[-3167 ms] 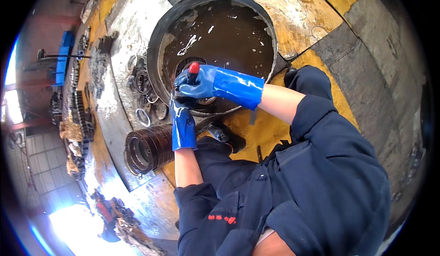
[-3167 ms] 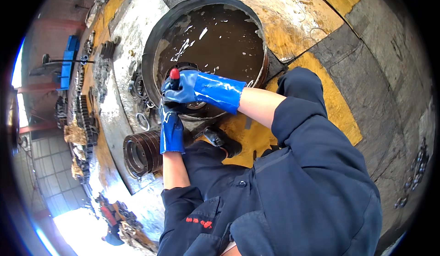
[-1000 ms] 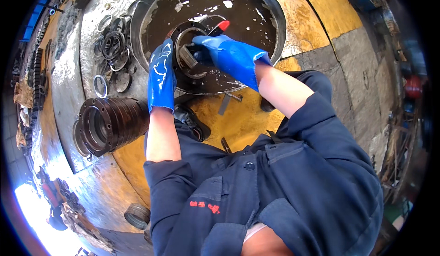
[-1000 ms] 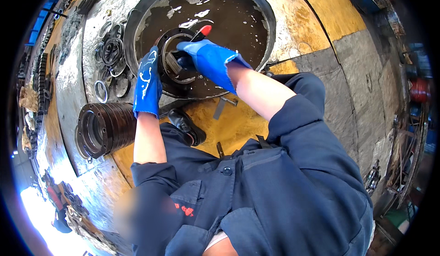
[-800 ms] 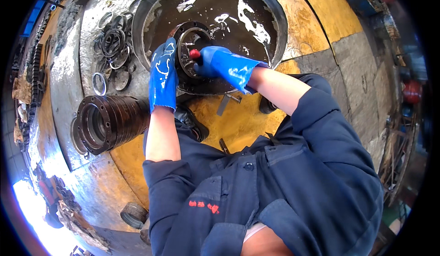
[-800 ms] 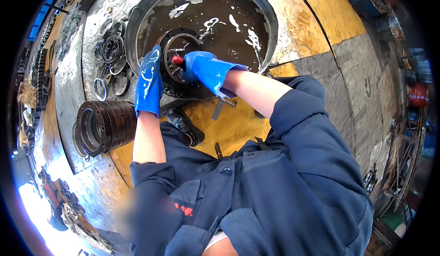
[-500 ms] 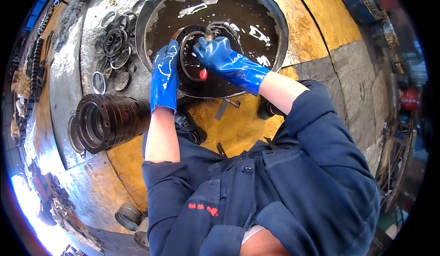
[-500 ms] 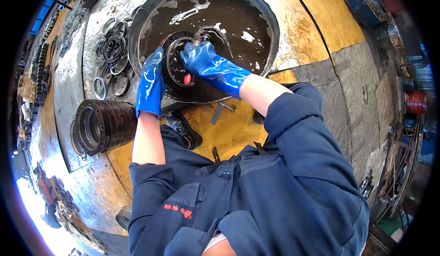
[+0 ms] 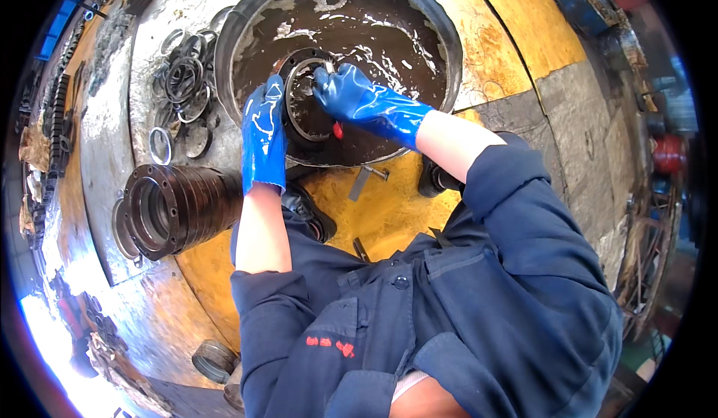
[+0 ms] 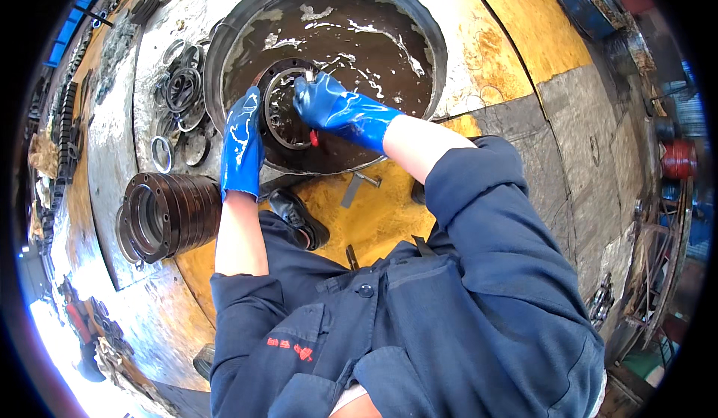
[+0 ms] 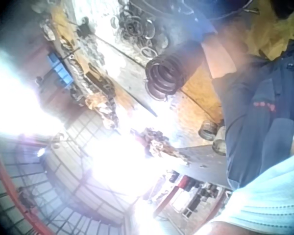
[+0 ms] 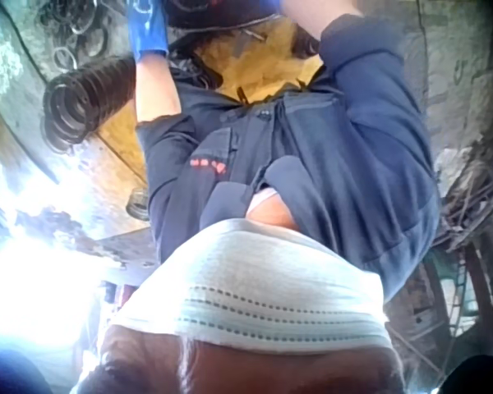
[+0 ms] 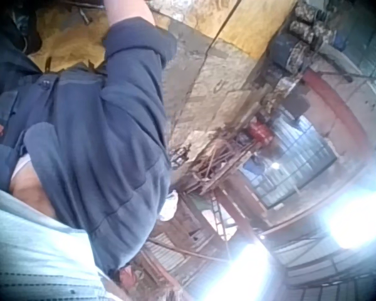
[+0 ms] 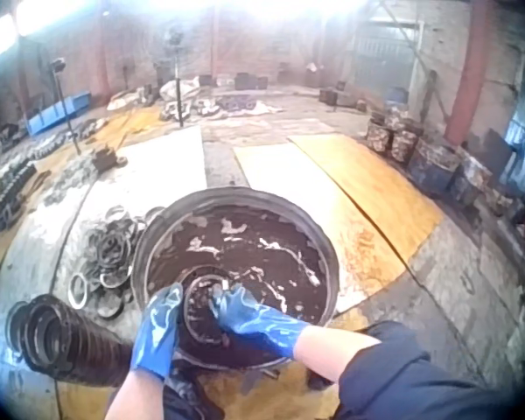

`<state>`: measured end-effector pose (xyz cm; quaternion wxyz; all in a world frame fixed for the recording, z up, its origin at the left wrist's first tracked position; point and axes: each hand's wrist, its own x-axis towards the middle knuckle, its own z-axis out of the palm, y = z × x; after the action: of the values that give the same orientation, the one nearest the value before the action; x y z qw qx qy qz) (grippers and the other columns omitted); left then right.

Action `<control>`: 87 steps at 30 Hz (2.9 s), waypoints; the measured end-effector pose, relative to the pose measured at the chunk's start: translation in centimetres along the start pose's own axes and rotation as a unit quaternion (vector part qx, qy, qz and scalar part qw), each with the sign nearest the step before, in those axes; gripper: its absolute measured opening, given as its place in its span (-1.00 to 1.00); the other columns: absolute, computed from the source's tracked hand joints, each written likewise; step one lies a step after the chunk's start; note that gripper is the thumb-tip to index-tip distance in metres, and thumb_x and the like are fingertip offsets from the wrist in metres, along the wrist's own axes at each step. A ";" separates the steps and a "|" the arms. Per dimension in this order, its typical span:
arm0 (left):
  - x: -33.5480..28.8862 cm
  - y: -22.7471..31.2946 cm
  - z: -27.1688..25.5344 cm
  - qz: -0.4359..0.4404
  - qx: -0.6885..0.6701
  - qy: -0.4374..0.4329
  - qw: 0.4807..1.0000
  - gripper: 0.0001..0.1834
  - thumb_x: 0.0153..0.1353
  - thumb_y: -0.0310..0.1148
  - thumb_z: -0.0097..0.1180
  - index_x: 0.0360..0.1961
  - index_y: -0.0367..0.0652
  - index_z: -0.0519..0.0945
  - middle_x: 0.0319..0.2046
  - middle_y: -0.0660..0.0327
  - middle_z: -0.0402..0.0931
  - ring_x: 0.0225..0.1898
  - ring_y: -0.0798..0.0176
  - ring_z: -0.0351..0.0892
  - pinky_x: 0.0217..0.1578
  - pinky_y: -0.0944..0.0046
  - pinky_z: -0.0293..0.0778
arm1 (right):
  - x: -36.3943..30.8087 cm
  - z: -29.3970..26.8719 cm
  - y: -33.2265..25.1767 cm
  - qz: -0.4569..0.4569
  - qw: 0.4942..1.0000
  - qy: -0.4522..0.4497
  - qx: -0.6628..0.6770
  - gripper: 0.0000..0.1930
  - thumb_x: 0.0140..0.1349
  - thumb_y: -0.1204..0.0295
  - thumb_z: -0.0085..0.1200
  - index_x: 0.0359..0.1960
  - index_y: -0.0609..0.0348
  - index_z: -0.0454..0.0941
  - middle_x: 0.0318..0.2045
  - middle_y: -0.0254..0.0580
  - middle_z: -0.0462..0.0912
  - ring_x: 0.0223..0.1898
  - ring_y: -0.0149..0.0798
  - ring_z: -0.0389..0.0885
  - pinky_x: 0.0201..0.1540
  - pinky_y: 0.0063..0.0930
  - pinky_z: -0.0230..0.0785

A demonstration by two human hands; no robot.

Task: The person, wearing blue gloves, cleans metal machine parts in a large bucket of dark liquid using a brush. They scrub the surface of a circular metal component, lifting it occasionally to inspect the progress before continuing to clean other cylindrical parts in the same manner.

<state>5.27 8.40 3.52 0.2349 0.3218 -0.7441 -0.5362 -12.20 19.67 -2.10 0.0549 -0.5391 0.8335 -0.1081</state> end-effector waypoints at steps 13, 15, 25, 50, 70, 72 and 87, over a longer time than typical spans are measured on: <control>-0.2 0.4 0.0 -0.005 0.006 -0.004 1.000 -0.36 0.59 0.05 0.03 0.26 -0.42 0.60 0.15 -0.11 0.64 0.14 0.02 0.59 0.22 0.09 0.44 | 0.2 -2.2 -0.6 0.142 0.887 -0.222 0.379 -0.54 0.22 0.01 0.25 -0.07 0.11 0.80 -0.24 -0.09 0.84 -0.21 -0.18 0.80 -0.10 -0.24 0.55; 0.2 0.3 0.0 -0.036 -0.022 0.011 0.999 -0.36 0.60 0.05 0.02 0.24 -0.43 0.60 0.13 -0.11 0.65 0.15 0.00 0.59 0.23 0.09 0.43 | -0.5 -3.1 -0.4 0.172 0.814 -0.210 0.514 -0.57 0.32 0.08 0.30 -0.02 0.20 0.78 -0.24 -0.20 0.83 -0.22 -0.28 0.76 -0.09 -0.33 0.54; -1.1 2.7 0.1 -0.115 -0.143 0.029 0.983 -0.41 0.59 0.07 0.05 0.22 -0.29 0.65 0.04 0.11 0.66 -0.02 0.28 0.57 0.08 0.23 0.49 | 1.1 0.3 -2.4 0.477 0.015 0.139 0.868 -0.92 0.46 0.35 0.20 -0.23 0.00 0.61 -0.44 -0.31 0.72 -0.40 -0.27 0.73 -0.29 -0.25 0.62; 1.0 -3.5 -1.2 0.002 -0.039 -0.009 0.999 -0.28 0.65 0.11 -0.11 0.45 -0.37 0.46 0.37 -0.01 0.53 0.28 0.13 0.56 0.37 0.15 0.41 | -2.2 -3.4 -0.4 0.264 0.875 0.062 0.400 -0.66 0.39 0.06 0.11 -0.10 -0.02 0.79 -0.29 -0.19 0.82 -0.23 -0.12 0.81 -0.13 -0.33 0.60; 0.1 -1.9 -0.3 -0.054 -0.097 -0.012 0.994 -0.31 0.67 0.05 -0.15 0.45 -0.37 0.45 0.37 0.00 0.53 0.30 0.12 0.55 0.39 0.16 0.40 | -0.2 -2.1 4.2 0.464 0.780 0.107 0.407 -0.55 0.37 0.04 0.13 -0.13 0.23 0.78 -0.32 0.05 0.81 -0.21 -0.07 0.82 -0.10 -0.17 0.59; 0.1 -1.8 0.0 -0.055 -0.099 -0.017 0.993 -0.32 0.68 0.05 -0.16 0.45 -0.37 0.44 0.37 0.00 0.53 0.30 0.12 0.55 0.39 0.16 0.40 | -1.2 -1.3 4.7 0.448 0.797 0.113 0.389 -0.49 0.35 0.03 0.10 -0.15 0.34 0.73 -0.33 0.06 0.79 -0.23 -0.05 0.80 -0.11 -0.14 0.55; 0.8 -1.0 -0.3 -0.068 -0.119 -0.003 0.991 -0.34 0.69 0.01 -0.19 0.46 -0.37 0.43 0.37 0.00 0.53 0.31 0.12 0.55 0.40 0.17 0.39 | -5.2 -7.4 -1.5 0.412 0.637 0.151 0.634 -0.57 0.39 0.02 0.18 -0.19 0.22 0.71 -0.41 -0.24 0.70 -0.39 -0.28 0.57 -0.25 -0.27 0.43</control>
<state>5.14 7.36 2.66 0.2322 0.3403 -0.6523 -0.6363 -10.26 24.76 5.29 0.2953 0.0508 0.6925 -0.6563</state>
